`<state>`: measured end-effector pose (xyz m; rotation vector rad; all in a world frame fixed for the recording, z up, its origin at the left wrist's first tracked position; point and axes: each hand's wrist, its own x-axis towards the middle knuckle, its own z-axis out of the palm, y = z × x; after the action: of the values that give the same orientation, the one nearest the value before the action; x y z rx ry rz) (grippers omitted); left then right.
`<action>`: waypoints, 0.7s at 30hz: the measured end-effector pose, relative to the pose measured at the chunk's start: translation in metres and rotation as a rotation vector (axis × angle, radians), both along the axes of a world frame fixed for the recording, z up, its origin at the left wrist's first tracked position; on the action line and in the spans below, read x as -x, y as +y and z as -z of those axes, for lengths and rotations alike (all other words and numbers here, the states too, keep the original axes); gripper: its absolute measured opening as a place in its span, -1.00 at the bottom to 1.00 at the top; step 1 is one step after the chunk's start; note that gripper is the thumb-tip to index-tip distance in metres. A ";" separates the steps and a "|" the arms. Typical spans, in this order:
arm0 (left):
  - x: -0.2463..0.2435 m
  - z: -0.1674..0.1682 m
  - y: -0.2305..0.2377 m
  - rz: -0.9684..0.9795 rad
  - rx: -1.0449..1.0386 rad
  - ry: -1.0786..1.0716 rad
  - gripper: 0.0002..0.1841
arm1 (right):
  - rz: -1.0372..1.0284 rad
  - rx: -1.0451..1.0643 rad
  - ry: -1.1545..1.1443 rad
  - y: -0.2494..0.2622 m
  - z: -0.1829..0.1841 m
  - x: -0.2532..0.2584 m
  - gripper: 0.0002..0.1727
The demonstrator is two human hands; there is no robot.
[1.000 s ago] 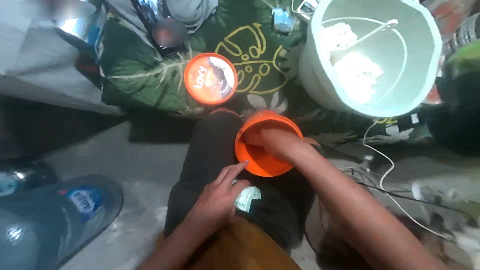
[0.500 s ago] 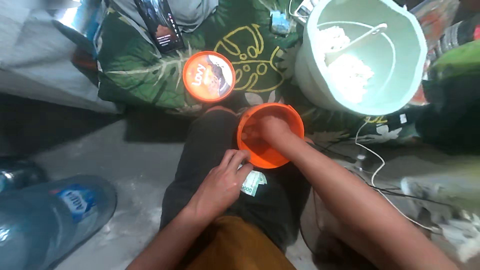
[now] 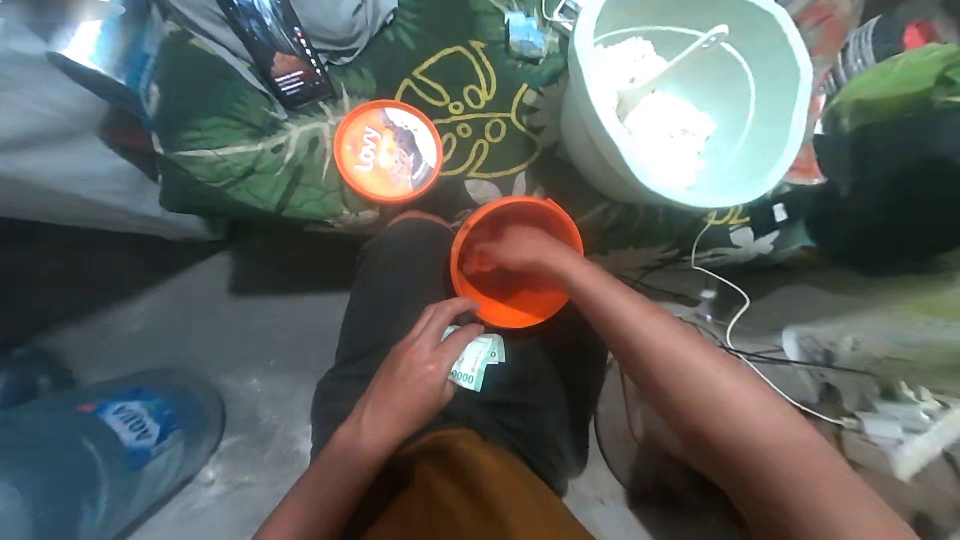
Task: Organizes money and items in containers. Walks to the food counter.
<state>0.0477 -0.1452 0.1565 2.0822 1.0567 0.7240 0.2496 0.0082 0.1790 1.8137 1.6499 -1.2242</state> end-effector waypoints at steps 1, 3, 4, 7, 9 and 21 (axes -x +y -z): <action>0.000 0.000 -0.001 -0.004 0.000 -0.001 -0.61 | -0.055 0.014 -0.004 0.000 -0.002 0.001 -0.28; 0.000 0.000 -0.002 -0.007 0.002 -0.003 -0.60 | -0.220 -0.021 -0.026 -0.003 0.004 -0.001 -0.34; 0.000 -0.001 -0.002 -0.008 0.004 -0.003 -0.60 | -0.299 -0.053 -0.040 -0.008 0.009 -0.004 -0.45; -0.001 -0.001 0.000 -0.007 0.008 0.005 -0.57 | -0.401 -0.085 -0.090 -0.023 0.010 -0.008 -0.67; -0.002 -0.001 0.000 -0.010 0.003 0.007 -0.57 | -0.459 -0.071 -0.142 -0.028 0.001 -0.003 -0.68; -0.003 -0.002 0.003 0.002 0.013 0.031 -0.54 | -0.564 -0.034 -0.182 -0.031 0.007 0.000 -0.64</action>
<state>0.0509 -0.1424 0.1588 2.0895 1.0726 0.6844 0.2491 -0.0231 0.1721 1.2902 1.8970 -0.7634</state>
